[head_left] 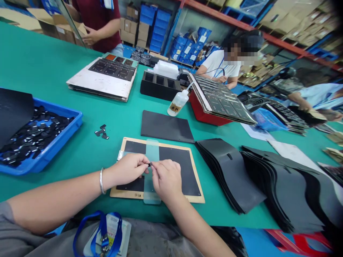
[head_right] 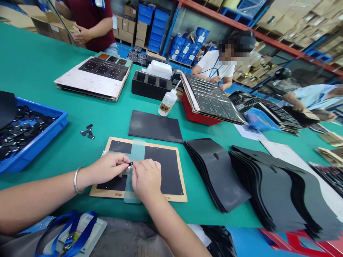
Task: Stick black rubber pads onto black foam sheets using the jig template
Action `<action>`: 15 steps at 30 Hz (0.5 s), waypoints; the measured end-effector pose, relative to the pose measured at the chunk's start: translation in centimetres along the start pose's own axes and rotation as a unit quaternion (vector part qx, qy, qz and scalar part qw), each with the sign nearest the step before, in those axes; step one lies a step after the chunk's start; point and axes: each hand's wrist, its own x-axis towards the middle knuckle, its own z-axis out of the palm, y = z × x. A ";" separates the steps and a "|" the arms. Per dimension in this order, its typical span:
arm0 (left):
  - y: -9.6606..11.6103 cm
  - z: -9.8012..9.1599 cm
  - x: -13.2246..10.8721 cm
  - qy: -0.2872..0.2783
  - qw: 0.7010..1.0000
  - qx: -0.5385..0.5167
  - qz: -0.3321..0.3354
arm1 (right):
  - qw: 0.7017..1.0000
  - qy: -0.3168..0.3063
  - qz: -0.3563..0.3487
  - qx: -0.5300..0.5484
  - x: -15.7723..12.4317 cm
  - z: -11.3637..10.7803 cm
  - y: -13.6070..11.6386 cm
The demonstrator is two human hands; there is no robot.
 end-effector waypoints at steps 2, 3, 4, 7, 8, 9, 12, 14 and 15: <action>0.0 0.0 0.0 -0.005 1.000 0.004 -0.002 | 1.000 -0.018 -0.007 -0.004 0.1 -0.1 0.0; 0.0 0.0 0.0 -0.006 1.000 0.004 -0.003 | 1.000 -0.026 -0.010 -0.005 0.1 -0.1 0.0; 0.0 0.0 0.0 -0.008 1.000 0.003 -0.004 | 0.999 -0.034 -0.014 -0.005 0.2 -0.2 0.1; -0.1 0.0 0.0 -0.014 1.000 -0.003 -0.007 | 0.998 -0.051 -0.027 0.002 0.1 -0.3 0.3; -0.2 0.1 0.0 -0.015 1.000 -0.004 -0.008 | 0.998 -0.054 -0.030 0.007 0.1 -0.3 0.4; -0.2 0.1 0.0 -0.017 1.000 -0.004 -0.008 | 0.998 -0.055 -0.032 0.014 0.0 -0.3 0.4; -0.3 0.2 0.0 -0.027 1.000 -0.002 -0.005 | 0.997 -0.061 -0.020 0.042 0.2 -0.3 0.3; -0.4 0.2 0.1 -0.030 1.000 0.002 -0.005 | 0.996 -0.063 0.007 0.064 0.3 -0.6 0.7; -0.4 0.2 0.2 -0.027 1.000 0.010 -0.006 | 0.995 -0.056 0.024 0.074 0.3 -0.9 1.2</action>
